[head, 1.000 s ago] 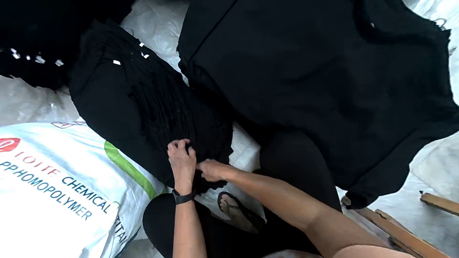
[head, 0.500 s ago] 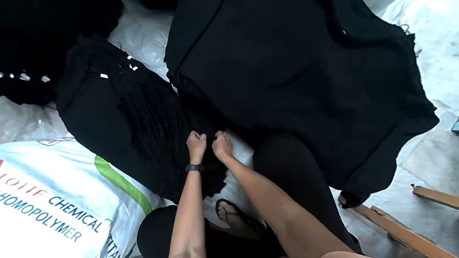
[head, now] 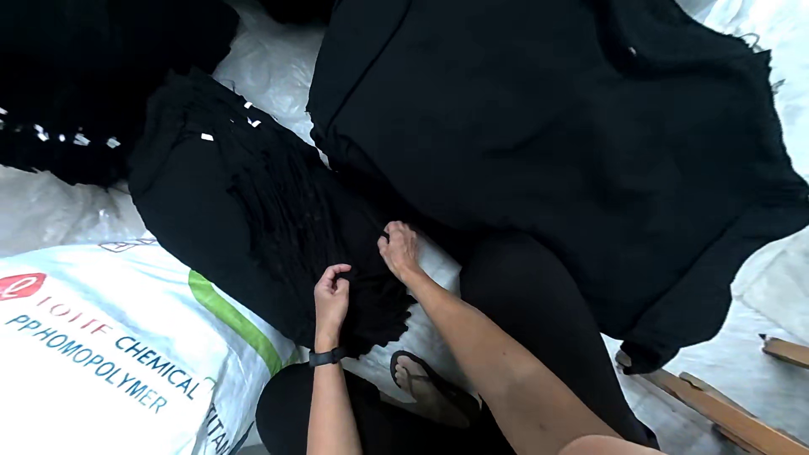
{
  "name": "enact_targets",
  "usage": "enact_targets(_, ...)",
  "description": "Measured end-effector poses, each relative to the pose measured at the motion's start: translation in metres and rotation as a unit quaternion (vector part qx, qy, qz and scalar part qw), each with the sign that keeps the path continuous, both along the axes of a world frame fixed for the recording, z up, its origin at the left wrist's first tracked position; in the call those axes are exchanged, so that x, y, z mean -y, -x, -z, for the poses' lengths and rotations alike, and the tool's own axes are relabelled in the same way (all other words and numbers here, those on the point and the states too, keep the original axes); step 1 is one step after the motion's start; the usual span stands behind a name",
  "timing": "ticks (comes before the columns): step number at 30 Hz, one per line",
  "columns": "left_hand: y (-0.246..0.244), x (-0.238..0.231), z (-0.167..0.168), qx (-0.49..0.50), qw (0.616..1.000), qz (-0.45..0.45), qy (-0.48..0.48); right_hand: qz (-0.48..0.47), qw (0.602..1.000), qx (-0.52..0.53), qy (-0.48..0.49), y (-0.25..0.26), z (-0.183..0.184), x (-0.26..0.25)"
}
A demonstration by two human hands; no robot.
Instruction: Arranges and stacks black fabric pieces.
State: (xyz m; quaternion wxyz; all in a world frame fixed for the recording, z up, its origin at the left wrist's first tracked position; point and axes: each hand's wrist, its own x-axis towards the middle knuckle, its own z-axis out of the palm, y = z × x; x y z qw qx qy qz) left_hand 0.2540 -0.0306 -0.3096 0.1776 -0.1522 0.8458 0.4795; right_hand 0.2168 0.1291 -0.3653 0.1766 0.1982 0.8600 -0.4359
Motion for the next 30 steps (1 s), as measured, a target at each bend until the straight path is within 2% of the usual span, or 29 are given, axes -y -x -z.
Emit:
enact_targets(4,0.002,0.002,-0.002,0.008,1.0,0.022,-0.012,-0.04,0.99,0.051,0.128,-0.004,-0.013,0.008)
enact_targets(8,0.01,0.007,-0.01,0.044,0.997,0.057,0.01,-0.224,0.954,0.103,0.169,-0.016,-0.046,0.025)
enact_targets(10,0.018,0.014,-0.019,0.099,0.989,0.102,0.048,-0.307,0.924,0.136,0.183,-0.02,-0.051,0.021)
enact_targets(13,0.03,0.012,-0.036,0.147,0.964,0.176,0.133,-0.412,0.876,0.213,0.134,-0.021,-0.062,0.013)
enact_targets(14,0.035,0.002,-0.045,0.142,0.953,0.191,0.187,-0.424,0.868,0.224,0.127,-0.023,-0.065,0.014)
enact_targets(16,0.043,-0.026,-0.05,0.06,0.942,0.192,0.268,-0.444,0.857,0.224,0.136,-0.027,-0.065,0.018)
enact_targets(18,0.056,-0.055,-0.035,0.0,0.944,0.218,0.247,-0.475,0.838,0.218,0.158,-0.027,-0.058,0.016)
enact_targets(20,0.07,-0.085,-0.006,0.001,0.94,0.276,0.201,-0.495,0.822,0.234,0.158,-0.023,-0.054,0.013)
enact_targets(23,0.087,-0.116,0.052,0.038,0.894,0.358,0.266,-0.537,0.785,0.286,0.116,-0.022,-0.047,0.013)
enact_targets(25,0.092,-0.115,0.082,0.053,0.873,0.384,0.298,-0.552,0.772,0.297,0.1,-0.023,-0.042,0.013)
enact_targets(28,0.09,-0.094,0.087,0.009,0.895,0.373,0.244,-0.51,0.805,0.277,0.123,-0.017,-0.04,0.011)
enact_targets(30,0.089,-0.077,0.07,-0.003,0.897,0.384,0.217,-0.465,0.834,0.282,0.096,-0.008,-0.057,0.008)
